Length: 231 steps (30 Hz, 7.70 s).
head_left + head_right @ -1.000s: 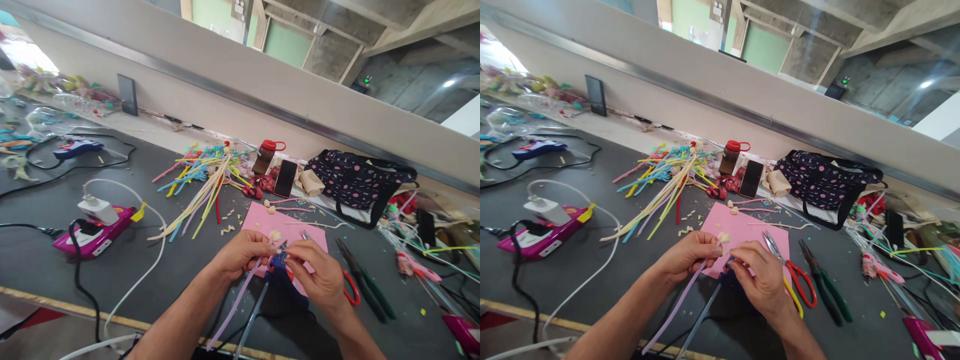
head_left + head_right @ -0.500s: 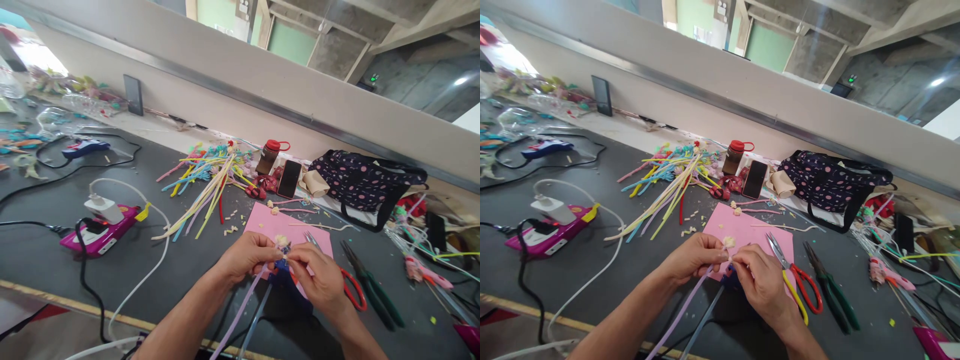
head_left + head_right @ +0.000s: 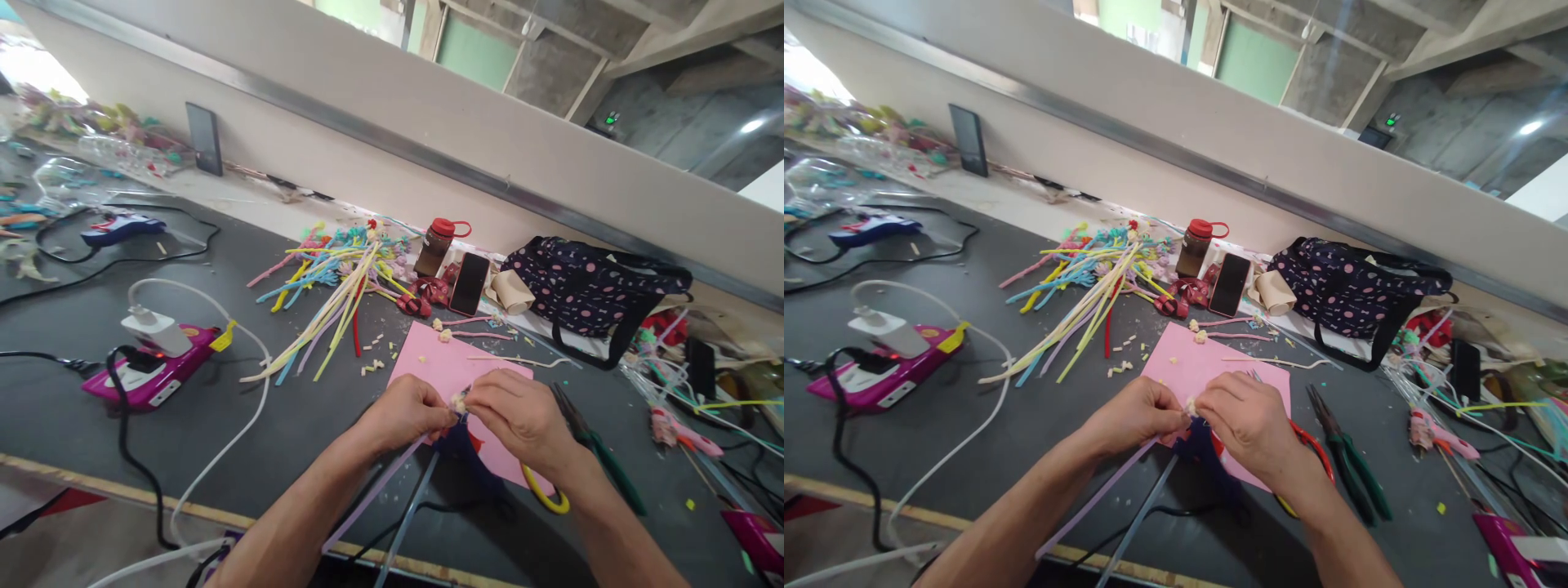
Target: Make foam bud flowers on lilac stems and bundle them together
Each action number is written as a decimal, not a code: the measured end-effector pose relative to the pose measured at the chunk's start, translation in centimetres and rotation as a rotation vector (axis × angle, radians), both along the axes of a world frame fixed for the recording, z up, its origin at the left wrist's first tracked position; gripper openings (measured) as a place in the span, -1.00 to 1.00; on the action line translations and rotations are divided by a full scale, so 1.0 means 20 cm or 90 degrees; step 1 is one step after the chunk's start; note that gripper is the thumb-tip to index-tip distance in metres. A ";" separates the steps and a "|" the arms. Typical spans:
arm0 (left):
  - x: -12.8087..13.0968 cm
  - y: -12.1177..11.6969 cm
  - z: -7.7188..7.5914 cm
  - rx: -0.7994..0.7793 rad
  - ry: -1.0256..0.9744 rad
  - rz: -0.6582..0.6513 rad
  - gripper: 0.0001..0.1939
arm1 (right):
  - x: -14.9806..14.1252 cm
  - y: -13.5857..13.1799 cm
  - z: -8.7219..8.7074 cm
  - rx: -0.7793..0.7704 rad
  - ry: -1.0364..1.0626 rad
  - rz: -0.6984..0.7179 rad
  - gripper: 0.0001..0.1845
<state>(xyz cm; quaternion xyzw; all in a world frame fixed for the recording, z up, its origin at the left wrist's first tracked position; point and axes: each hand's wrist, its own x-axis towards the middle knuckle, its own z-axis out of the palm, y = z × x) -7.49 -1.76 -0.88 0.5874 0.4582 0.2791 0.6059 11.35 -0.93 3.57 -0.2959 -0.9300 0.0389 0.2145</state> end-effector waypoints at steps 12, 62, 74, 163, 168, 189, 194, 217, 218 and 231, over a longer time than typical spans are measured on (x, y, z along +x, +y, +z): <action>0.00 0.00 -0.03 0.018 0.004 -0.012 -0.79 | -0.02 0.00 0.02 0.027 -0.068 0.028 -0.83; -0.02 0.00 0.00 -0.093 -0.083 -0.019 -0.76 | 0.05 -0.02 0.04 0.064 0.024 -0.004 -0.78; -0.01 0.01 0.01 -0.142 -0.119 -0.047 -0.82 | 0.05 -0.04 -0.03 0.098 -0.043 0.027 -0.56; -0.03 0.05 -0.04 -0.193 -0.394 0.192 -0.74 | 0.01 0.02 -0.22 -0.365 0.322 -0.275 -0.78; -0.04 0.05 -0.04 -0.224 -0.412 0.196 -0.76 | 0.03 -0.07 -0.22 -0.254 0.191 -0.246 -0.80; -0.02 0.03 -0.01 -0.075 -0.390 0.183 -0.75 | 0.08 -0.29 -0.50 -0.034 -0.105 -0.343 -0.62; -0.03 0.01 -0.01 -0.014 -0.329 0.168 -0.75 | 0.09 -0.29 -0.49 -0.115 -0.046 -0.363 -0.72; -0.02 -0.01 0.02 0.102 -0.243 0.191 -0.89 | 0.15 -0.32 -0.38 -0.729 0.736 -0.167 -0.61; -0.02 -0.01 0.02 0.098 -0.242 0.195 -0.90 | 0.15 -0.32 -0.38 -0.727 0.736 -0.163 -0.60; -0.02 0.01 -0.02 0.001 -0.316 0.235 -0.85 | 0.10 -0.39 -0.32 -0.567 0.676 -0.213 -0.63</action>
